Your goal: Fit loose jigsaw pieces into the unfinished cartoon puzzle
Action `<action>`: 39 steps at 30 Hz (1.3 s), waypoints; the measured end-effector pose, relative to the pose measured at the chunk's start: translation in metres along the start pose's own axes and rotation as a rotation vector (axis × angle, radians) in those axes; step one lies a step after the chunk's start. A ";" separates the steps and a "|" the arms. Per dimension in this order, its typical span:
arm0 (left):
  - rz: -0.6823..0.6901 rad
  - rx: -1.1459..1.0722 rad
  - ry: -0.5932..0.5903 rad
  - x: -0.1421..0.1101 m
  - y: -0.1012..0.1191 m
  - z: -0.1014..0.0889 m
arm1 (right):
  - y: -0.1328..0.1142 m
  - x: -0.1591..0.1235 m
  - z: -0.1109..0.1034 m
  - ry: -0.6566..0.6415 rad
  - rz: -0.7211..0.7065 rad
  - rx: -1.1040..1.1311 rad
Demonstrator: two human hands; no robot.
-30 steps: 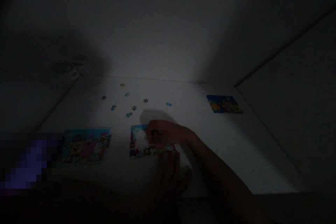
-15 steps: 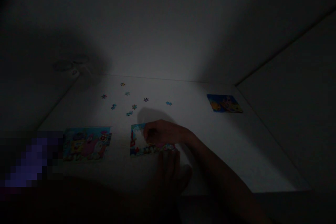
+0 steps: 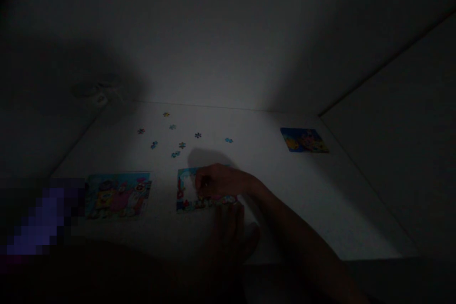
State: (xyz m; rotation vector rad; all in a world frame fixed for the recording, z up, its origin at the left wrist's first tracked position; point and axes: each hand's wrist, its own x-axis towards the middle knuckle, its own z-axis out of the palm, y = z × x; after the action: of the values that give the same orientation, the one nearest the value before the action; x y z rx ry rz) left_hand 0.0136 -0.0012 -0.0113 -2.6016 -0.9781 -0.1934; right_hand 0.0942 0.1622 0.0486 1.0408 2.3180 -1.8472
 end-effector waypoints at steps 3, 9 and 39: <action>0.019 0.026 -0.007 0.000 -0.003 -0.004 | 0.000 0.000 0.001 0.037 -0.021 -0.023; 0.016 -0.025 0.019 0.000 -0.004 -0.004 | -0.002 -0.001 0.002 0.042 0.013 -0.051; -0.011 -0.021 0.030 -0.001 -0.005 -0.006 | 0.003 0.002 -0.002 0.069 -0.022 -0.186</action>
State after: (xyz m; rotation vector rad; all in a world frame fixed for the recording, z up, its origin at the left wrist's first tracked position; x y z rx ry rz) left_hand 0.0101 -0.0006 -0.0046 -2.6048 -0.9853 -0.2455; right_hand 0.0953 0.1652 0.0456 1.0741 2.4912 -1.5876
